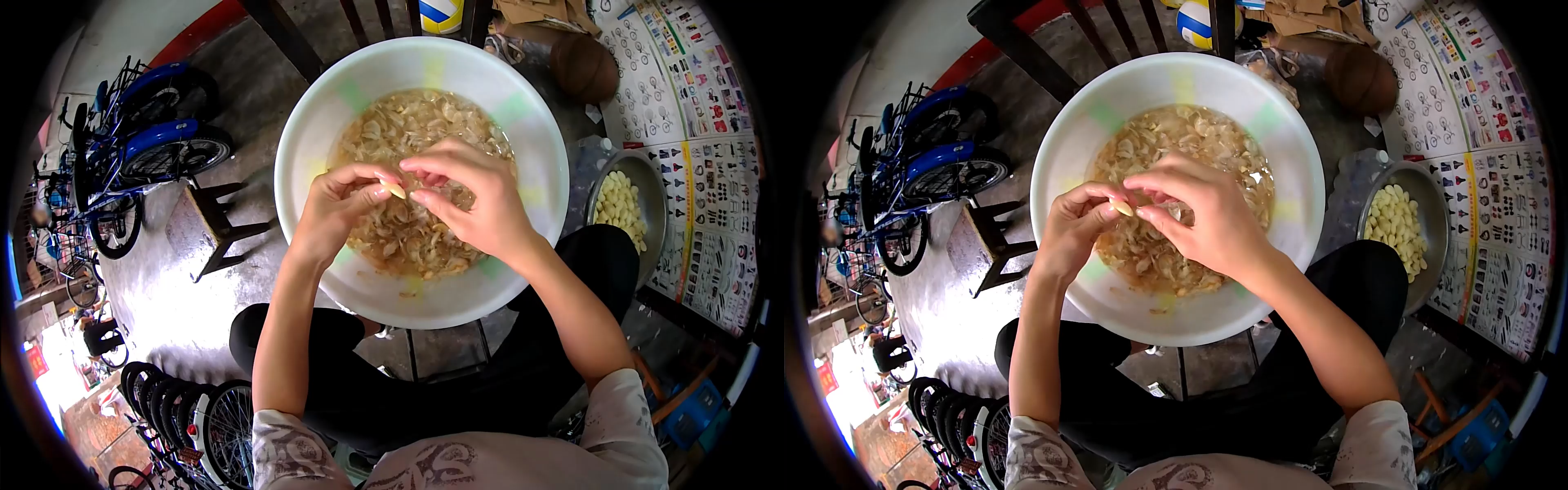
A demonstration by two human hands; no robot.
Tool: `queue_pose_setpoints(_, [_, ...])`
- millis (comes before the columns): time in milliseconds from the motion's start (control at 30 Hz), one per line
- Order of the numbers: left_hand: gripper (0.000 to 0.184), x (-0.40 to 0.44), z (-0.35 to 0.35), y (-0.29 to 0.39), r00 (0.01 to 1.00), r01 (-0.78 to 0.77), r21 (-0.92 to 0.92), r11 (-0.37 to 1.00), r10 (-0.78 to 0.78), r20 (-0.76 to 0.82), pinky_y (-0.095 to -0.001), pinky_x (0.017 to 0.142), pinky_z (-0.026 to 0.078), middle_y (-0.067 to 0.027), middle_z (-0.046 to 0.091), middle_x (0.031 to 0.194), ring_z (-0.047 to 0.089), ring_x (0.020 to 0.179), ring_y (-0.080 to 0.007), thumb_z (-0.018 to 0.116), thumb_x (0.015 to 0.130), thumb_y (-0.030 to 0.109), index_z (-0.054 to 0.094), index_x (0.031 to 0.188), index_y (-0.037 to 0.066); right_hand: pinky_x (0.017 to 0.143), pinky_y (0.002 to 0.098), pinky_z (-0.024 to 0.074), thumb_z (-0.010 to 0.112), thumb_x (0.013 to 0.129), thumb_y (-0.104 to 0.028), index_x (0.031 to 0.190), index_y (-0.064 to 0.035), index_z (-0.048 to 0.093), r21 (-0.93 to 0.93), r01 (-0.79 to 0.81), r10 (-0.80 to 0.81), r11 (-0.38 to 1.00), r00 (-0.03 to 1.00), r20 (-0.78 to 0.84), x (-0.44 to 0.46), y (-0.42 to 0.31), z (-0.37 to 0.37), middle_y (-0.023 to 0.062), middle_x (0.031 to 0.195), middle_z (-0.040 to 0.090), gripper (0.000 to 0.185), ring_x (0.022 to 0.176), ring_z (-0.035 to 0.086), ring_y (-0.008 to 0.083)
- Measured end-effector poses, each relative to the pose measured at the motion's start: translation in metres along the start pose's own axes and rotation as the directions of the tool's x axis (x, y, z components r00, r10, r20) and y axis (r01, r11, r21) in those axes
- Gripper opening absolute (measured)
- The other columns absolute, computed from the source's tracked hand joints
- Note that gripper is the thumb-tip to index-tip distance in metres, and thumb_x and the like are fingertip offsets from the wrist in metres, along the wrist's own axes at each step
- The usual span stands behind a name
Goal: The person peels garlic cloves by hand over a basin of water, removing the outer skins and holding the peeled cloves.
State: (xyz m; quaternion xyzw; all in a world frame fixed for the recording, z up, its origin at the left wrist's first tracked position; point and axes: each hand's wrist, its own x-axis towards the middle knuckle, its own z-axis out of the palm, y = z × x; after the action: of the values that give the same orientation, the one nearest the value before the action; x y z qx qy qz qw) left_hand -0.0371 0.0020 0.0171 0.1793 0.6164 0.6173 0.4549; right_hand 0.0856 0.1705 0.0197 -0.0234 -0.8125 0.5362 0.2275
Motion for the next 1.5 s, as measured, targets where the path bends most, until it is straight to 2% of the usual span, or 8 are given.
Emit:
queue_pose_setpoints(367, [0.024,0.002,-0.003,-0.003,0.996,-0.057,0.015,0.998,0.056,0.065,-0.0287,0.083,0.051,-0.0065,0.069,0.096,0.065,0.091,-0.0133,0.069,0.087,0.0,0.065,0.111,0.0,0.064,0.0283,0.053,0.078,0.073,0.003,0.09,-0.0019,0.072,0.047,0.135,-0.138,0.99,0.988,0.063,-0.001,0.001,-0.004,0.0071,0.082,0.069,0.019,0.074,0.067,0.0194])
queue_pose_setpoints(600, [0.042,0.002,-0.003,0.005,0.994,0.009,-0.036,0.999,-0.005,0.108,-0.0265,0.081,0.051,-0.0055,0.067,0.093,0.065,0.088,-0.0125,0.07,0.085,-0.002,0.056,0.124,0.001,0.068,0.0317,0.05,0.07,0.084,-0.002,0.089,-0.002,0.065,0.194,-0.022,-0.014,0.981,0.983,0.182,0.001,0.003,-0.003,0.0066,0.085,0.063,0.008,0.075,0.064,0.0214])
queue_pose_setpoints(833, [0.04,0.002,-0.004,0.005,0.996,-0.014,-0.052,0.999,0.019,0.086,-0.0251,0.078,0.051,-0.005,0.067,0.092,0.065,0.088,-0.0122,0.071,0.085,-0.002,0.056,0.122,0.001,0.069,0.0308,0.0442,0.057,0.091,0.004,0.092,-0.0019,0.05,0.227,-0.018,-0.034,0.974,0.974,0.223,0.0,0.003,0.002,0.0065,0.088,0.052,0.009,0.075,0.051,0.0191])
queue_pose_setpoints(1333, [0.036,-0.002,-0.004,0.006,0.994,0.026,-0.098,0.995,-0.016,0.104,-0.0239,0.081,0.051,-0.0071,0.068,0.096,0.065,0.089,-0.0117,0.071,0.085,-0.002,0.058,0.118,0.0,0.07,0.0291,0.0449,0.057,0.093,-0.001,0.097,-0.0014,0.053,0.313,-0.145,0.079,0.939,0.974,0.214,-0.001,0.007,0.001,0.0083,0.095,0.055,0.005,0.08,0.055,0.0187])
queue_pose_setpoints(1367, [0.03,-0.002,-0.003,0.007,0.995,0.017,0.017,1.0,-0.018,0.095,-0.0246,0.08,0.051,-0.0066,0.068,0.098,0.065,0.088,-0.0118,0.069,0.088,0.0,0.06,0.116,0.0,0.07,0.0291,0.0449,0.057,0.093,-0.001,0.097,-0.0014,0.053,0.313,-0.146,0.079,0.939,0.973,0.216,0.001,0.009,0.001,0.0083,0.095,0.055,0.005,0.08,0.055,0.0187])
queue_pose_setpoints(1433, [0.025,-0.002,-0.004,0.005,0.996,0.011,0.13,0.992,-0.022,0.084,-0.0254,0.079,0.051,-0.006,0.068,0.1,0.064,0.087,-0.0118,0.067,0.09,0.003,0.061,0.114,0.0,0.067,0.0337,0.0483,0.06,0.09,0.0,0.094,-0.0021,0.056,-0.179,-0.022,0.03,0.984,0.999,0.04,0.004,0.012,0.0,0.009,0.087,0.057,0.006,0.082,0.062,0.0224])
queue_pose_setpoints(1467, [0.02,0.001,-0.008,0.001,0.998,-0.017,0.255,0.967,-0.001,0.068,-0.0261,0.079,0.05,-0.005,0.067,0.1,0.063,0.087,-0.0128,0.063,0.093,0.007,0.061,0.111,-0.001,0.063,0.0344,0.0494,0.062,0.087,0.0,0.095,-0.0036,0.059,-0.475,-0.039,0.006,0.879,0.997,-0.072,-0.003,0.021,0.006,0.0086,0.089,0.06,0.009,0.081,0.064,0.0232])
queue_pose_setpoints(1500, [0.018,0.003,-0.01,-0.005,0.998,-0.041,0.376,0.926,0.022,0.057,-0.0269,0.078,0.049,-0.0041,0.066,0.1,0.062,0.087,-0.0137,0.059,0.096,0.011,0.061,0.108,-0.001,0.063,0.0344,0.0494,0.062,0.087,0.0,0.095,-0.0036,0.059,-0.475,-0.039,0.006,0.879,0.997,-0.071,-0.003,0.021,0.005,0.0086,0.089,0.06,0.009,0.081,0.064,0.0232])
